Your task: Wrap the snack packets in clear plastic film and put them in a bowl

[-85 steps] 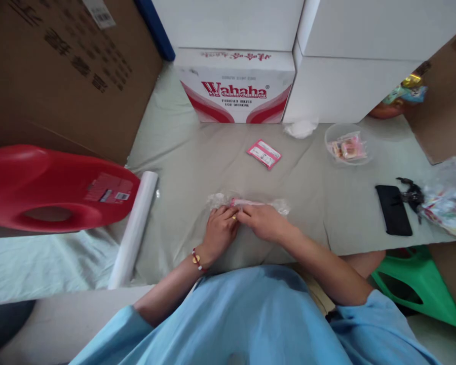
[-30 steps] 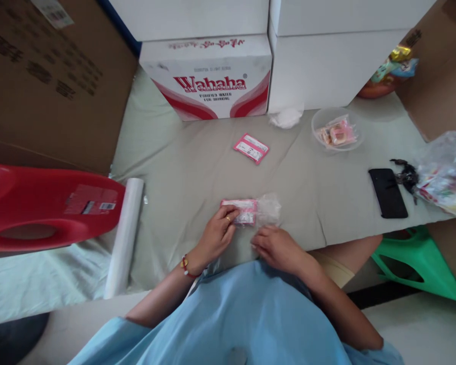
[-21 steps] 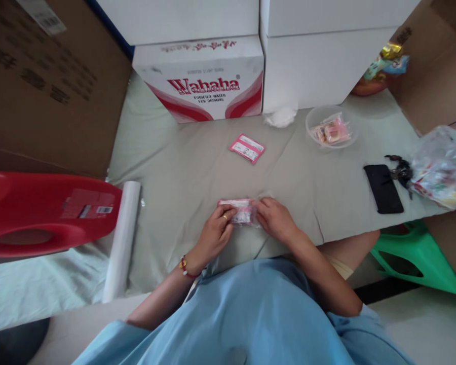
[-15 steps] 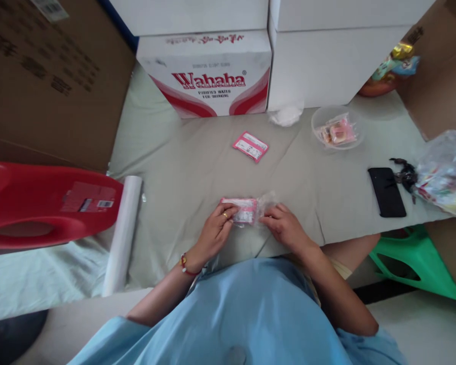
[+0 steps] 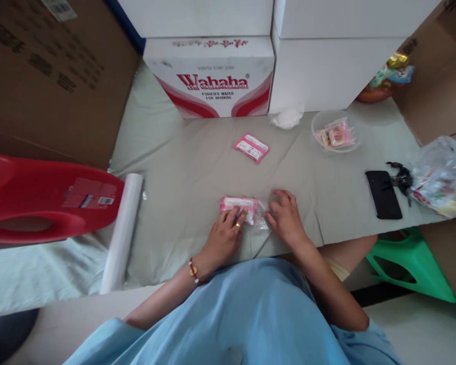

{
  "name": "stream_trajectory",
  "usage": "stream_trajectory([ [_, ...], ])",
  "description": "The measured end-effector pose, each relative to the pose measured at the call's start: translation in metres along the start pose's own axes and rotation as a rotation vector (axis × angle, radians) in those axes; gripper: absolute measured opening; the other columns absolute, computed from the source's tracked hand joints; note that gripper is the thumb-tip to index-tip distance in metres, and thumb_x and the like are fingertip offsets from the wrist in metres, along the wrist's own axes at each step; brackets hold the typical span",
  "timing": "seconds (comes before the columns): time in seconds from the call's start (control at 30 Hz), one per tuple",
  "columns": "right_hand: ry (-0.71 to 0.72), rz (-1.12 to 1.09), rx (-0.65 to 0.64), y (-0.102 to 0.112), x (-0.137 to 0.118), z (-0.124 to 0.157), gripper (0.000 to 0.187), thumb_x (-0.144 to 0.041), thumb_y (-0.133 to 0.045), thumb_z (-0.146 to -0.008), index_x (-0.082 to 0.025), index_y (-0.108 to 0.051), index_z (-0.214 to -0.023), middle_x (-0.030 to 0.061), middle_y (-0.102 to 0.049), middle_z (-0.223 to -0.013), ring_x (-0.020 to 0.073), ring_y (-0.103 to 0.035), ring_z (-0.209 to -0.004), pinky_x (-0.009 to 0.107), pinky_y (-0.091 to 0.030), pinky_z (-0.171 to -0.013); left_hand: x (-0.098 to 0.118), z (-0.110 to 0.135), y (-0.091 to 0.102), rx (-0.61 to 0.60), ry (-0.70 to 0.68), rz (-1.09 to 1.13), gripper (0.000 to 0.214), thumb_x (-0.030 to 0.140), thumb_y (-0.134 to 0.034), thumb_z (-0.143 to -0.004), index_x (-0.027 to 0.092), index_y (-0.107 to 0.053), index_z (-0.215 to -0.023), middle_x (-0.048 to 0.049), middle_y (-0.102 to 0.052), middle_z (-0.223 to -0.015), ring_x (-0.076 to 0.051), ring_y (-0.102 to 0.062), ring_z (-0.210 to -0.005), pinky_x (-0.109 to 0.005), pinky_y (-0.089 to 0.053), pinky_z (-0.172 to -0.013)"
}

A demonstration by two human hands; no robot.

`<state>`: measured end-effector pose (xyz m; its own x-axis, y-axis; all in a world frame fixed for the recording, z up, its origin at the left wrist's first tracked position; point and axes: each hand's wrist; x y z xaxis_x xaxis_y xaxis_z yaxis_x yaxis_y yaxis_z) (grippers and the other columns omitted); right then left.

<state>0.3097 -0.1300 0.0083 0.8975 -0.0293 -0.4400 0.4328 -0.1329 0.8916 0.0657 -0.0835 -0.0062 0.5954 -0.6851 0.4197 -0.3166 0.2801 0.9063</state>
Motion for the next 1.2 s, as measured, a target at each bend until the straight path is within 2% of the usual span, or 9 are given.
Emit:
stream_trajectory([
  [0.1,-0.047,-0.087,-0.088,0.014,-0.012,-0.007,0.018,-0.033,-0.058,-0.101,-0.020,-0.066,-0.093,0.0153,-0.069,-0.118,0.0257,-0.065,-0.101,0.038,-0.053,-0.087,0.003,0.000,-0.002,0.003,0.010,-0.031,0.060,0.012,-0.046,-0.099,0.020,-0.047,-0.158,-0.0185,-0.056,-0.155,-0.032,-0.055,-0.136,-0.051,-0.052,-0.111],
  [0.2,-0.094,-0.078,-0.234,0.021,-0.041,-0.029,0.017,-0.033,-0.057,-0.103,-0.021,-0.065,-0.094,0.0053,-0.069,-0.084,0.0200,-0.063,-0.076,0.030,-0.045,-0.071,0.003,0.000,-0.006,0.022,0.018,-0.074,0.056,0.012,-0.045,-0.100,0.020,-0.051,-0.155,-0.0170,-0.057,-0.155,-0.031,-0.055,-0.138,-0.049,-0.054,-0.110],
  [0.47,-0.053,0.088,-0.357,-0.024,-0.120,-0.085,0.023,-0.022,-0.048,-0.108,-0.016,-0.070,-0.113,0.0138,-0.072,-0.112,0.0229,-0.066,-0.093,0.032,-0.047,-0.080,-0.002,0.011,-0.001,0.053,-0.079,0.042,0.038,0.013,-0.052,-0.093,0.013,-0.069,-0.127,-0.0210,-0.067,-0.135,-0.035,-0.054,-0.140,-0.058,-0.050,-0.118],
  [0.63,0.138,0.130,-0.286,-0.037,-0.121,-0.055,0.035,-0.037,-0.062,-0.104,-0.012,-0.067,-0.128,0.0202,-0.066,-0.129,0.0327,-0.057,-0.118,0.045,-0.046,-0.102,-0.014,0.046,0.026,0.122,-0.211,0.240,0.036,0.013,-0.054,-0.090,0.021,-0.070,-0.121,-0.0123,-0.077,-0.118,-0.029,-0.068,-0.119,-0.056,-0.054,-0.113],
  [0.77,0.178,0.136,-0.218,-0.050,-0.116,-0.027,0.074,-0.056,-0.069,-0.098,-0.010,-0.050,-0.153,0.0267,-0.054,-0.151,0.0380,-0.049,-0.129,0.052,-0.043,-0.106,-0.030,0.064,0.039,0.294,-0.005,0.342,0.027,0.008,-0.050,-0.094,0.025,-0.069,-0.102,-0.0036,-0.079,-0.097,-0.020,-0.074,-0.097,-0.042,-0.060,-0.095],
  [0.9,0.133,0.124,-0.217,-0.057,-0.116,-0.027,0.057,-0.046,-0.063,-0.103,-0.014,-0.056,-0.150,0.0229,-0.058,-0.148,0.0366,-0.052,-0.125,0.051,-0.046,-0.104,-0.039,0.055,0.045,0.474,0.208,0.403,0.025,0.012,-0.048,-0.099,0.024,-0.070,-0.098,-0.0025,-0.079,-0.099,-0.019,-0.075,-0.098,-0.038,-0.060,-0.091],
  [1.03,0.075,0.051,-0.180,-0.037,-0.114,-0.038,0.032,-0.029,-0.054,-0.107,-0.017,-0.069,-0.133,0.0193,-0.068,-0.132,0.0329,-0.058,-0.117,0.049,-0.050,-0.102,-0.041,0.034,0.051,0.590,0.276,0.487,0.022,0.018,-0.050,-0.104,0.025,-0.071,-0.101,-0.0028,-0.076,-0.104,-0.018,-0.073,-0.104,-0.039,-0.057,-0.098],
  [1.13,0.002,-0.213,-0.067,-0.012,-0.099,-0.041,0.029,-0.029,-0.051,-0.107,-0.020,-0.073,-0.124,0.0151,-0.073,-0.121,0.0288,-0.064,-0.110,0.044,-0.052,-0.100,-0.040,0.018,0.052,0.578,0.333,0.623,0.020,0.033,-0.061,-0.102,0.025,-0.070,-0.118,-0.0082,-0.070,-0.124,-0.023,-0.066,-0.122,-0.042,-0.055,-0.106],
  [1.2,-0.079,-0.525,-0.057,0.001,-0.085,-0.042,0.030,-0.038,-0.052,-0.108,-0.023,-0.075,-0.119,0.0096,-0.077,-0.110,0.0249,-0.068,-0.100,0.039,-0.054,-0.092,-0.038,0.006,0.049,0.475,0.364,0.840,0.047,0.046,-0.071,-0.096,0.027,-0.061,-0.139,-0.0124,-0.059,-0.145,-0.026,-0.058,-0.137,-0.043,-0.053,-0.109],
])
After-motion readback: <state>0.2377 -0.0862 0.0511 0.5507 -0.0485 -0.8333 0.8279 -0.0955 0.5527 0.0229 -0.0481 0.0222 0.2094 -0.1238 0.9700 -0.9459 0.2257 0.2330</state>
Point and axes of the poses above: each hand's wrist, its own z-axis away from the middle knuckle, its own y-axis out of the back of the hand, x = y × z
